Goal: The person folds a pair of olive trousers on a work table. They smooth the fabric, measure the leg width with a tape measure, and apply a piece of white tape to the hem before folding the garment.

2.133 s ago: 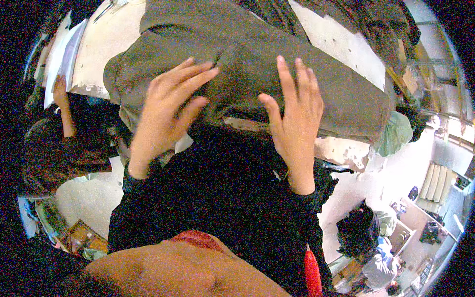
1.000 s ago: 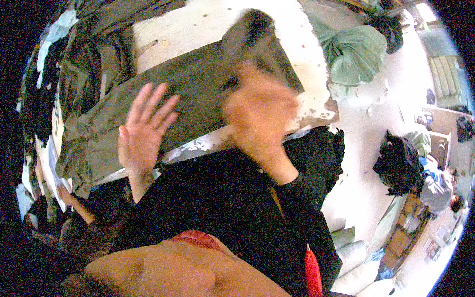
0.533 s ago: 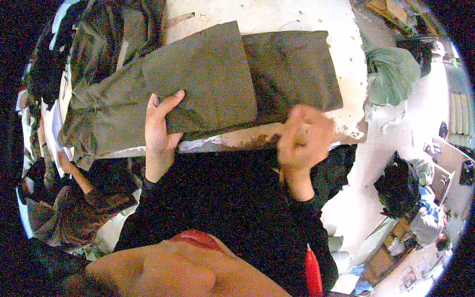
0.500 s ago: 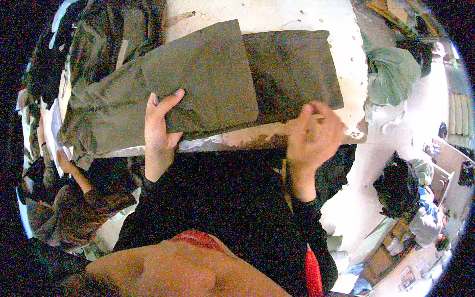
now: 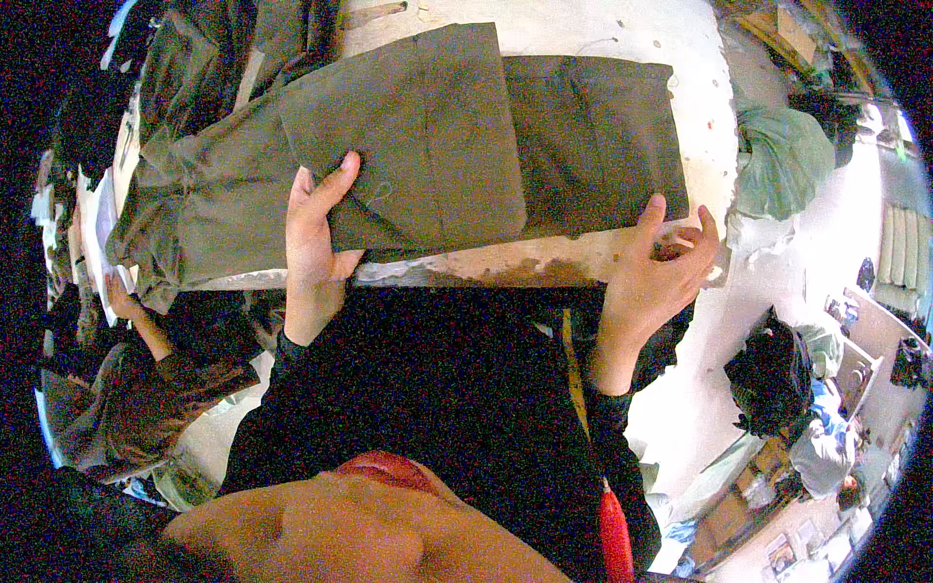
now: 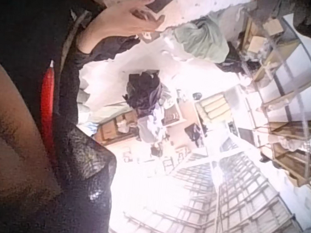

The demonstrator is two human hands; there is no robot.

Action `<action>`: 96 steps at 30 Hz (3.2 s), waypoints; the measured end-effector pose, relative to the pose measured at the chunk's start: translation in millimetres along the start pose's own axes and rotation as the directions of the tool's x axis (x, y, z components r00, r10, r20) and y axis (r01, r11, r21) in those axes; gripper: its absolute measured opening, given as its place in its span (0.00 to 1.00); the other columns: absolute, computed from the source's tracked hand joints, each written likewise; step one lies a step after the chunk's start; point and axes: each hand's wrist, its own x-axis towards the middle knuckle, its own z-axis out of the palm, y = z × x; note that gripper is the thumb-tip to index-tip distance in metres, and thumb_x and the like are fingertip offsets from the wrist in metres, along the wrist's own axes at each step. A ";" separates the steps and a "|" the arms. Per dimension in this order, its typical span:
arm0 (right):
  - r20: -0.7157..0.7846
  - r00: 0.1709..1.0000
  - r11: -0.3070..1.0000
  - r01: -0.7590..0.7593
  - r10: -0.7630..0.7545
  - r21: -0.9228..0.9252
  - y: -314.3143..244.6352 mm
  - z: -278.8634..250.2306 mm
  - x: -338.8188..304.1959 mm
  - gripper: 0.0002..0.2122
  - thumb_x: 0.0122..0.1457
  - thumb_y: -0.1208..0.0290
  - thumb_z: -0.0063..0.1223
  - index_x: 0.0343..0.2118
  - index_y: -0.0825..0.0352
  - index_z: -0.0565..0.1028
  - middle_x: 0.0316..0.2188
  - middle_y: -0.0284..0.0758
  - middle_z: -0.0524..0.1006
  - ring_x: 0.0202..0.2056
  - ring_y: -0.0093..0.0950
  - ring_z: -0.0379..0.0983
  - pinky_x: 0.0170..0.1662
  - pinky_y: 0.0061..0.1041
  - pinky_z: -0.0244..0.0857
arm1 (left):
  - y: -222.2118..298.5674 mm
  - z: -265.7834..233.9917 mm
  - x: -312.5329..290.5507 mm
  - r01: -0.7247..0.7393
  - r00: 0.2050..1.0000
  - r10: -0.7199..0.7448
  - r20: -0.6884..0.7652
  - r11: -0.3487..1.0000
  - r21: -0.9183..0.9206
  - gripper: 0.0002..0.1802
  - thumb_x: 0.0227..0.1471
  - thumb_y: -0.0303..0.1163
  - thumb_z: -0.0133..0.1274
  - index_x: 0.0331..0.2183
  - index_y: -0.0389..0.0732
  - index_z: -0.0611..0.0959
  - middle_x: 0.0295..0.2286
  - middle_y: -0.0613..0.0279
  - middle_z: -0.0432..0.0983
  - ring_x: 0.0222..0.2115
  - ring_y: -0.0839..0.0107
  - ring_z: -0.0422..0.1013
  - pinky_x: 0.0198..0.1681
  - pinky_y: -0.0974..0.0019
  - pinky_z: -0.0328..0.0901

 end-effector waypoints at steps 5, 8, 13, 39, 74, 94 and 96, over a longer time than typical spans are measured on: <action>0.017 0.995 0.991 0.103 -0.102 -0.080 -2.0 4.0 7.4 0.18 0.60 0.59 0.59 0.46 0.69 0.75 0.38 0.42 0.75 0.36 0.29 0.71 0.37 0.28 0.68 | -1.0 -1.2 0.0 0.007 1.000 -0.007 -0.015 1.000 0.029 0.21 0.59 0.23 0.51 0.54 0.36 0.70 0.49 0.53 0.74 0.48 0.63 0.72 0.51 0.58 0.68; -0.086 0.984 0.959 0.172 -0.156 0.228 -15.2 7.3 6.1 0.15 0.63 0.63 0.56 0.43 0.71 0.75 0.37 0.43 0.75 0.38 0.32 0.72 0.41 0.28 0.68 | -1.7 -1.3 -0.5 0.007 1.000 -0.007 -0.003 1.000 -0.005 0.23 0.59 0.25 0.51 0.55 0.37 0.69 0.49 0.54 0.74 0.49 0.63 0.72 0.53 0.57 0.67; -0.069 0.411 0.298 0.757 -0.909 0.582 -61.3 5.0 -29.6 0.08 0.57 0.70 0.56 0.39 0.63 0.75 0.48 0.41 0.79 0.49 0.38 0.75 0.54 0.41 0.63 | 0.9 -0.2 -4.1 0.056 0.993 -0.024 0.119 0.960 -0.276 0.26 0.57 0.25 0.54 0.56 0.37 0.68 0.50 0.54 0.73 0.49 0.64 0.71 0.54 0.58 0.66; 0.215 0.442 0.466 0.606 -0.871 0.644 -53.8 15.9 -51.4 0.25 0.50 0.76 0.58 0.54 0.53 0.75 0.39 0.39 0.77 0.39 0.38 0.74 0.44 0.35 0.69 | -12.5 -11.8 -9.0 -0.205 0.961 0.120 0.248 0.912 0.356 0.27 0.62 0.42 0.53 0.55 0.37 0.69 0.47 0.63 0.73 0.46 0.73 0.68 0.52 0.65 0.65; 0.305 0.491 0.573 0.754 -0.816 0.320 -18.3 57.5 132.2 0.13 0.53 0.86 0.48 0.41 0.68 0.78 0.42 0.41 0.80 0.44 0.38 0.78 0.48 0.33 0.70 | 128.6 -188.8 -8.5 -0.584 0.755 0.122 0.645 -0.324 0.745 0.29 0.34 0.16 0.57 0.44 0.45 0.81 0.54 0.58 0.73 0.61 0.53 0.61 0.63 0.51 0.54; 0.291 0.126 0.253 0.854 -0.948 0.454 -41.7 -10.6 83.3 0.30 0.52 0.47 0.58 0.58 0.51 0.72 0.63 0.32 0.66 0.65 0.40 0.56 0.64 0.47 0.49 | 126.6 -168.6 -126.4 -0.548 0.747 0.231 0.623 -0.316 0.774 0.35 0.33 0.28 0.51 0.50 0.42 0.78 0.61 0.53 0.63 0.65 0.49 0.52 0.66 0.49 0.45; 0.210 -0.035 0.084 0.843 -0.977 0.531 -47.3 -7.4 62.7 0.28 0.51 0.50 0.60 0.55 0.51 0.74 0.62 0.32 0.67 0.64 0.39 0.58 0.65 0.47 0.48 | 121.1 -182.1 -130.0 -0.402 0.874 0.059 0.483 -0.472 0.785 0.32 0.36 0.29 0.59 0.50 0.46 0.79 0.60 0.58 0.65 0.66 0.55 0.51 0.65 0.48 0.47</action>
